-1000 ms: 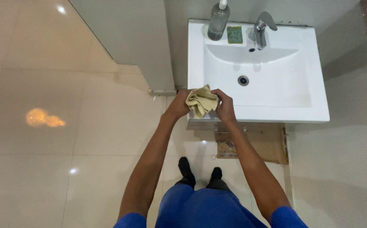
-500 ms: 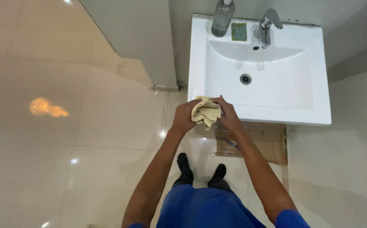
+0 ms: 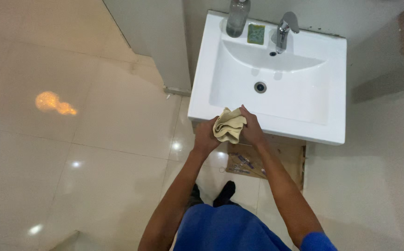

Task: The person wipes the interior and rim of a white bathroom sink using a yellow cloth. The person repeatedly wipes the basin, faucet area, and edges, moving the cloth around the sink surface throughout the clip.

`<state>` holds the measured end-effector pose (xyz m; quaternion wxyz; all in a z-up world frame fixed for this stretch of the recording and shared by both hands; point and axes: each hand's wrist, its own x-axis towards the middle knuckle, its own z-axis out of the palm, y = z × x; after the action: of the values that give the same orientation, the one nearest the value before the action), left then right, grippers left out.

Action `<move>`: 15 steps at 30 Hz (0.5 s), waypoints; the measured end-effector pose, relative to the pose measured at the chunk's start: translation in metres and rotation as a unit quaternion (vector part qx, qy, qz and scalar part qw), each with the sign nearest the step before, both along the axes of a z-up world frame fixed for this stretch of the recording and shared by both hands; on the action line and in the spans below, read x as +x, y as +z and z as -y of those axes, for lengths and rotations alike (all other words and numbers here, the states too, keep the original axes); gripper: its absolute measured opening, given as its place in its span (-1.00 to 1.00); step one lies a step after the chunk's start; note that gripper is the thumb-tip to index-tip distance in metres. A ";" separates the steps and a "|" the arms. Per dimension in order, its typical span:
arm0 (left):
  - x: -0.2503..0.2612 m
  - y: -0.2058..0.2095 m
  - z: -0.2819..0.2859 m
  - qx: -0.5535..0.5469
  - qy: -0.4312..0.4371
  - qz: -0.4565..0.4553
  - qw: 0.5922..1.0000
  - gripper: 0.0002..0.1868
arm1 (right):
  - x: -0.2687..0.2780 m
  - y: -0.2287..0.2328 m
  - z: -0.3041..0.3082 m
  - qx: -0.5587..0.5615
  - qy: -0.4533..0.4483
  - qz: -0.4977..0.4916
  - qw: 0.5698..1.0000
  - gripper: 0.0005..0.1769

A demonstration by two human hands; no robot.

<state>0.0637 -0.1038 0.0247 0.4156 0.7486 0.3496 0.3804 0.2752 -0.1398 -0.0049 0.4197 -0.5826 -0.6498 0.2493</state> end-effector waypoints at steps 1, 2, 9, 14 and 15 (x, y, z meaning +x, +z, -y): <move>0.008 -0.004 0.009 0.005 0.002 0.005 1.000 -0.46 | 0.010 0.001 0.007 0.011 0.003 0.016 1.000 -0.59; 0.017 -0.009 0.018 0.011 0.005 0.009 1.000 -0.48 | 0.018 0.005 0.014 0.023 0.005 0.032 0.999 -0.60; 0.083 -0.031 0.046 -0.084 -0.044 0.009 0.995 -0.58 | 0.058 0.050 0.070 -0.176 -0.109 0.021 0.978 -0.64; 0.128 -0.035 0.044 -0.200 -0.046 0.094 0.974 -0.37 | 0.092 0.034 0.102 -0.166 -0.137 0.023 0.976 -0.45; 0.133 -0.036 0.043 -0.211 -0.046 0.080 0.973 -0.36 | 0.098 0.031 0.108 -0.182 -0.147 0.028 0.972 -0.37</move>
<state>0.1969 -0.1464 -0.0115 0.6077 0.6262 0.3529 0.3376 0.3732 -0.2481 0.0259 0.3204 -0.7449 -0.5125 0.2825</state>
